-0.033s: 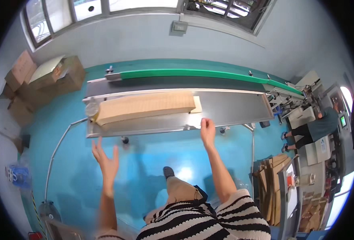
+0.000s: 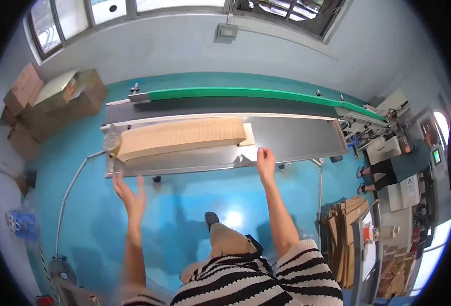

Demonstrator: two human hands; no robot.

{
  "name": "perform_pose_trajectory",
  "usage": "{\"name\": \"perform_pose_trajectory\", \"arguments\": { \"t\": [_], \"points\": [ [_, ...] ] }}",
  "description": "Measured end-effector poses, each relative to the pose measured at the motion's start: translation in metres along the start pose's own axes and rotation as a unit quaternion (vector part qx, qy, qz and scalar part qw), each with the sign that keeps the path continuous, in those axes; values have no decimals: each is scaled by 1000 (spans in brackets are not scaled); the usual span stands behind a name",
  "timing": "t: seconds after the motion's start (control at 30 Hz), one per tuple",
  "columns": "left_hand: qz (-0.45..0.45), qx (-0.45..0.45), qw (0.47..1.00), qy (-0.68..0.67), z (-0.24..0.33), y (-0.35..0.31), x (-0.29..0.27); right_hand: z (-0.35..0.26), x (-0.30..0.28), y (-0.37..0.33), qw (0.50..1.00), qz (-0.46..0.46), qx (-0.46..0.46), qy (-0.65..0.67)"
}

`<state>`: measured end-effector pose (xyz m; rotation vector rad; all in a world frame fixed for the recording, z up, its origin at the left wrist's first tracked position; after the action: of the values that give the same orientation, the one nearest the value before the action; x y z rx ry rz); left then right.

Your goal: The person is sorting stacks of paper envelopes and placing them onto a moving conveyor belt system in an industrial setting.

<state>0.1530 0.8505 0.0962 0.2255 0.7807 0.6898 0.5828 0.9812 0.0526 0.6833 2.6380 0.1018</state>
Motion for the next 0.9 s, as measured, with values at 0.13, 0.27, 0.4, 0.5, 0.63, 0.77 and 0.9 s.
{"name": "perform_pose_trajectory", "arguments": {
  "t": [0.13,0.27,0.4,0.5,0.63,0.77,0.9],
  "points": [
    [158,-55,983,73,-38,103,88,42,30,90,993,-59,80,-71],
    [203,-156,967,-24,-19,135,87,6,70,77,930,44,-133,-339],
    [222,-163,957,93,-31,117,116,-38,75,64,975,-169,139,43],
    [183,-170,965,80,-18,120,130,-43,86,59,980,-191,-14,-47],
    [139,-170,970,103,-24,131,146,-49,101,69,980,-170,-41,-96],
    [178,-188,957,130,-20,126,146,-49,122,74,976,-174,-46,-119],
    [166,-39,975,145,-31,99,179,-58,126,83,972,-212,-19,-101]
  ]
}}
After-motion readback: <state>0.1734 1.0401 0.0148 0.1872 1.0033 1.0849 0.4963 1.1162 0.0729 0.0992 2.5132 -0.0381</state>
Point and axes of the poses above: each hand's wrist, its own y-axis towards the middle knuckle, its own x-axis out of the palm, z = x × y, the point moved 1 cm from there along y, towards the middle knuckle, and after that the axes turned 1 degree about -z, right-handed, at the moved point
